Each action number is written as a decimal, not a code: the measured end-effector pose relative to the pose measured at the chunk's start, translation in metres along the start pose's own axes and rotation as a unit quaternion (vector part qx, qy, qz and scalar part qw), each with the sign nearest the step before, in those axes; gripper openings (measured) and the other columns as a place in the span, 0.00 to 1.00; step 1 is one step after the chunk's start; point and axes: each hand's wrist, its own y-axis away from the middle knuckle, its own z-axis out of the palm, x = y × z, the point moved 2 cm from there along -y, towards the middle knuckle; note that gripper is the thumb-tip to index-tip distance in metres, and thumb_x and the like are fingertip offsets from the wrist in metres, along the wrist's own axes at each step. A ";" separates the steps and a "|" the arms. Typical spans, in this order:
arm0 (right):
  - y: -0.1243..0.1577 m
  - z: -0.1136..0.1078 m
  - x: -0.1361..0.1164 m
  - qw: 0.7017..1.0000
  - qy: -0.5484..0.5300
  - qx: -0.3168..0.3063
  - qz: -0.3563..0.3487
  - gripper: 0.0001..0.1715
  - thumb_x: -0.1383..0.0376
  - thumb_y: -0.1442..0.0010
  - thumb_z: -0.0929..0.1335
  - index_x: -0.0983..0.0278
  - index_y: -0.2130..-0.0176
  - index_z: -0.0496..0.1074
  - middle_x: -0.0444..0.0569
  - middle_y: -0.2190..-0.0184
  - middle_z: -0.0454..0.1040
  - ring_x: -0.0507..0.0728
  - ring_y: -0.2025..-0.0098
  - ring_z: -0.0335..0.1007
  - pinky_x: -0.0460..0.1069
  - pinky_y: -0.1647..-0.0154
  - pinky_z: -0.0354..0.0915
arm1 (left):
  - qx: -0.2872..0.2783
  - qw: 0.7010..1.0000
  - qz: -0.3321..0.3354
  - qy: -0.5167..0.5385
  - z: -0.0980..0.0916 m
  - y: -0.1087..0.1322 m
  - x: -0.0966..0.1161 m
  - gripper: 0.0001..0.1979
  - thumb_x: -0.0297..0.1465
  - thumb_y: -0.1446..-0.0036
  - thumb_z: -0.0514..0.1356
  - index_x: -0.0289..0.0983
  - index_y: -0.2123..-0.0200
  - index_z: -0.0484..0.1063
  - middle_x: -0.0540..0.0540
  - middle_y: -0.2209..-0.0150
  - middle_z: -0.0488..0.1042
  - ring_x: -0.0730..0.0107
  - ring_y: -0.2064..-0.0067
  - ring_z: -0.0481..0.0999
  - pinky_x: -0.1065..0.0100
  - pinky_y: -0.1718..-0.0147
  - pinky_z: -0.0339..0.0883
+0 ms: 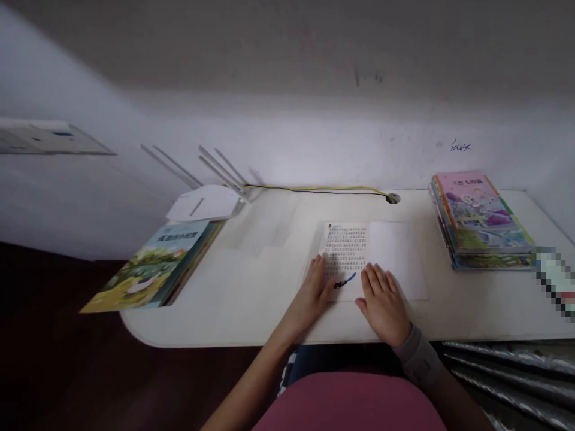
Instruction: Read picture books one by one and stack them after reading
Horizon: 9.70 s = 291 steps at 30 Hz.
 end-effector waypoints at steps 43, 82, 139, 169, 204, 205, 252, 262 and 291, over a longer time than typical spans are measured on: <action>0.031 -0.031 0.073 0.976 -0.041 0.169 0.131 0.27 0.62 0.35 0.60 0.67 0.39 0.59 0.64 0.39 0.60 0.67 0.35 0.51 0.66 0.40 0.56 | 0.021 0.990 0.062 -0.127 0.002 -0.007 -0.001 0.32 0.44 0.33 0.40 0.29 0.34 0.46 0.31 0.35 0.55 0.56 0.35 0.57 0.53 0.38 0.54; -0.031 -0.035 -0.020 0.998 0.035 -0.006 -0.044 0.22 0.64 0.33 0.59 0.65 0.42 0.67 0.57 0.37 0.60 0.67 0.34 0.49 0.65 0.37 0.48 | -0.014 0.926 0.129 -0.355 0.017 0.001 0.007 0.27 0.38 0.33 0.44 0.29 0.36 0.54 0.33 0.37 0.61 0.54 0.35 0.57 0.50 0.39 0.53; -0.074 -0.022 0.059 0.989 -0.147 -0.008 -0.004 0.36 0.53 0.36 0.60 0.70 0.36 0.53 0.64 0.34 0.50 0.64 0.33 0.46 0.61 0.37 0.52 | -0.023 0.919 0.139 -0.367 0.022 0.002 0.004 0.30 0.43 0.34 0.46 0.28 0.37 0.55 0.26 0.36 0.55 0.43 0.34 0.52 0.44 0.40 0.52; -0.057 -0.002 0.031 0.995 -0.094 -0.025 -0.011 0.45 0.45 0.35 0.53 0.76 0.34 0.47 0.67 0.33 0.48 0.65 0.31 0.41 0.61 0.34 0.48 | 0.043 0.963 0.130 -0.232 -0.009 0.009 -0.008 0.35 0.44 0.37 0.51 0.34 0.33 0.44 0.27 0.34 0.48 0.43 0.32 0.43 0.38 0.41 0.49; -0.068 -0.017 -0.035 0.977 -0.013 -0.058 -0.204 0.29 0.57 0.32 0.57 0.74 0.41 0.64 0.63 0.39 0.63 0.62 0.35 0.55 0.57 0.36 0.51 | 0.016 0.908 0.165 -0.385 -0.004 0.076 -0.013 0.38 0.51 0.37 0.44 0.26 0.37 0.56 0.27 0.38 0.58 0.46 0.35 0.56 0.44 0.41 0.55; -0.066 -0.016 -0.044 0.966 -0.039 -0.067 -0.247 0.32 0.53 0.32 0.57 0.72 0.40 0.62 0.61 0.38 0.61 0.61 0.34 0.52 0.57 0.34 0.49 | 0.016 0.910 0.164 -0.379 -0.003 0.078 -0.013 0.38 0.51 0.38 0.45 0.26 0.37 0.56 0.27 0.38 0.59 0.46 0.35 0.56 0.43 0.40 0.54; -0.052 -0.003 -0.068 0.969 -0.010 -0.073 -0.235 0.37 0.51 0.36 0.61 0.76 0.39 0.61 0.65 0.38 0.60 0.65 0.34 0.52 0.59 0.34 0.48 | 0.024 0.878 -0.165 0.449 -0.043 0.032 -0.012 0.22 0.40 0.39 0.54 0.35 0.45 0.65 0.36 0.39 0.64 0.58 0.41 0.68 0.54 0.44 0.65; 0.007 -0.033 0.008 0.984 -0.147 -0.038 -0.088 0.54 0.42 0.42 0.63 0.70 0.32 0.41 0.68 0.32 0.44 0.69 0.31 0.36 0.67 0.37 0.50 | -0.140 0.898 -0.162 0.385 -0.027 0.014 0.019 0.19 0.37 0.47 0.63 0.33 0.54 0.72 0.41 0.60 0.79 0.66 0.63 0.77 0.66 0.63 0.71; 0.050 -0.040 0.093 0.869 -0.382 0.170 0.265 0.26 0.56 0.39 0.62 0.68 0.48 0.70 0.54 0.62 0.79 0.60 0.64 0.77 0.56 0.63 0.73 | -0.109 0.952 0.216 -0.186 0.098 -0.012 0.128 0.37 0.47 0.39 0.52 0.32 0.34 0.49 0.32 0.32 0.44 0.46 0.31 0.38 0.39 0.38 0.41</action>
